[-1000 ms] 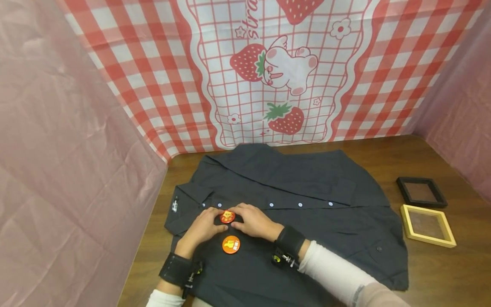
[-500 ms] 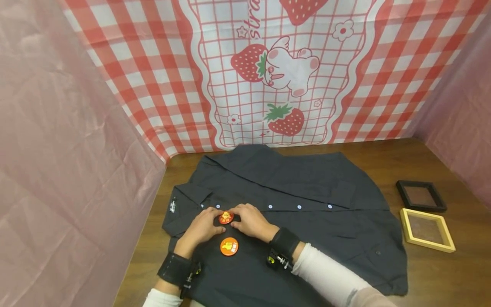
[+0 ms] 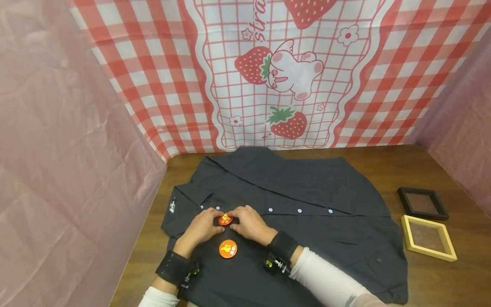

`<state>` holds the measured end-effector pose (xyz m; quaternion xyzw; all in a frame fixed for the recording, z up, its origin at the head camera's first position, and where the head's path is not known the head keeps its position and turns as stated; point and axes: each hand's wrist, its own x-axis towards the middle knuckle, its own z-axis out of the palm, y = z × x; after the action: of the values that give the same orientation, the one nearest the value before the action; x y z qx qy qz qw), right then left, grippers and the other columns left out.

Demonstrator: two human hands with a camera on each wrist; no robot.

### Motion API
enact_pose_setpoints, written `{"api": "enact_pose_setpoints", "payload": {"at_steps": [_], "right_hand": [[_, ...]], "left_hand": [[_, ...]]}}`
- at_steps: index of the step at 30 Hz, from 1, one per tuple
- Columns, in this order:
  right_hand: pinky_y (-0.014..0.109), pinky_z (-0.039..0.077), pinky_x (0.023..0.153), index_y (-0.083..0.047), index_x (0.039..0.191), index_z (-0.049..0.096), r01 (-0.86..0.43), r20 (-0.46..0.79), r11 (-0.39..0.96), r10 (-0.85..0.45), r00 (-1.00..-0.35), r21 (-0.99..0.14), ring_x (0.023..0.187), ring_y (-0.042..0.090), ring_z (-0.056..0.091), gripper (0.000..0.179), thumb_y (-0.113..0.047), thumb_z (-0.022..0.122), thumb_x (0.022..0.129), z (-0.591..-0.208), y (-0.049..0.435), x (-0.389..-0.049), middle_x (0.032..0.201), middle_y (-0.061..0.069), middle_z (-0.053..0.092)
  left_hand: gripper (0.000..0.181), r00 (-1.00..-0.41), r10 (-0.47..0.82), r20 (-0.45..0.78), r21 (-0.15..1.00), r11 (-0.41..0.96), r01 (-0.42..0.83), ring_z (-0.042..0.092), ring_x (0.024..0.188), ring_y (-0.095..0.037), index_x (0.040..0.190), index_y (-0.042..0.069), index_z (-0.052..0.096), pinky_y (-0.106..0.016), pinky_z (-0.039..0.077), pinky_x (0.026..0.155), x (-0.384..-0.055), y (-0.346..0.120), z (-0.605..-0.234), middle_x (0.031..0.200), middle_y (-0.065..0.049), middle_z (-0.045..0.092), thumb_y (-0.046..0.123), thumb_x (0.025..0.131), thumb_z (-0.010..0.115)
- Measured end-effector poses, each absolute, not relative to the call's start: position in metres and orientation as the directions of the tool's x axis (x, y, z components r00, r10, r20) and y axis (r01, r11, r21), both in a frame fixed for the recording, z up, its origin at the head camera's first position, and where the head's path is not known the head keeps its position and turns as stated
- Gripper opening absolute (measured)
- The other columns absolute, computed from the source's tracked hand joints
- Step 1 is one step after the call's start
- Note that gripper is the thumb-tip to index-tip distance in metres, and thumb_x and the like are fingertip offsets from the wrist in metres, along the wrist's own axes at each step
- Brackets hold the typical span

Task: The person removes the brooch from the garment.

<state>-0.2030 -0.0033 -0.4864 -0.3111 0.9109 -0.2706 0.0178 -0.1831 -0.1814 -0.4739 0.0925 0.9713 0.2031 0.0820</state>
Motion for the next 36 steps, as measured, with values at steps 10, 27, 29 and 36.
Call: {"api": "enact_pose_setpoints", "payload": {"at_steps": [10, 27, 29, 36], "right_hand": [[0.028, 0.046, 0.074, -0.011, 0.105, 0.074, -0.559, 0.139, 0.672, -0.572, -0.808, -0.485, 0.085, 0.017, 0.055, 0.028, -0.021, 0.08, 0.08, -0.4897, -0.0068, -0.2039, 0.098, 0.004, 0.066], [0.027, 0.047, 0.075, -0.011, 0.107, 0.073, -0.564, 0.101, 0.696, -0.587, -0.803, -0.445, 0.084, 0.016, 0.054, 0.031, -0.021, 0.081, 0.079, -0.4873, -0.0133, -0.2083, 0.097, 0.003, 0.064], [0.027, 0.047, 0.075, -0.011, 0.107, 0.073, -0.563, 0.1, 0.695, -0.586, -0.804, -0.448, 0.084, 0.017, 0.054, 0.031, -0.021, 0.081, 0.078, -0.4868, -0.0132, -0.2084, 0.097, 0.004, 0.064], [0.025, 0.045, 0.071, -0.011, 0.105, 0.073, -0.559, 0.118, 0.692, -0.576, -0.809, -0.457, 0.081, 0.016, 0.052, 0.031, -0.021, 0.081, 0.077, -0.4871, -0.0127, -0.2088, 0.094, 0.003, 0.063]], "left_hand": [[0.042, -0.971, 0.209, -0.118, 0.413, 0.899, 0.143, 0.061, 0.108, -0.028, 0.119, 0.006, 0.067, -0.049, 0.05, 0.093, -0.1816, -0.1805, -0.4751, 0.111, -0.009, 0.065, 0.021, 0.081, 0.079], [0.039, -0.972, 0.219, -0.085, 0.4, 0.901, 0.169, 0.061, 0.092, -0.021, 0.112, 0.006, 0.069, -0.043, 0.051, 0.084, -0.1833, -0.1799, -0.4711, 0.099, -0.004, 0.064, 0.017, 0.076, 0.082], [0.039, -0.972, 0.216, -0.087, 0.398, 0.902, 0.165, 0.061, 0.091, -0.02, 0.111, 0.007, 0.07, -0.042, 0.051, 0.083, -0.1836, -0.1794, -0.4709, 0.098, -0.004, 0.064, 0.017, 0.076, 0.082], [0.039, -0.973, 0.205, -0.104, 0.405, 0.902, 0.147, 0.06, 0.091, -0.019, 0.113, 0.007, 0.07, -0.042, 0.051, 0.084, -0.1849, -0.1784, -0.47, 0.099, -0.003, 0.064, 0.017, 0.077, 0.082]]}}
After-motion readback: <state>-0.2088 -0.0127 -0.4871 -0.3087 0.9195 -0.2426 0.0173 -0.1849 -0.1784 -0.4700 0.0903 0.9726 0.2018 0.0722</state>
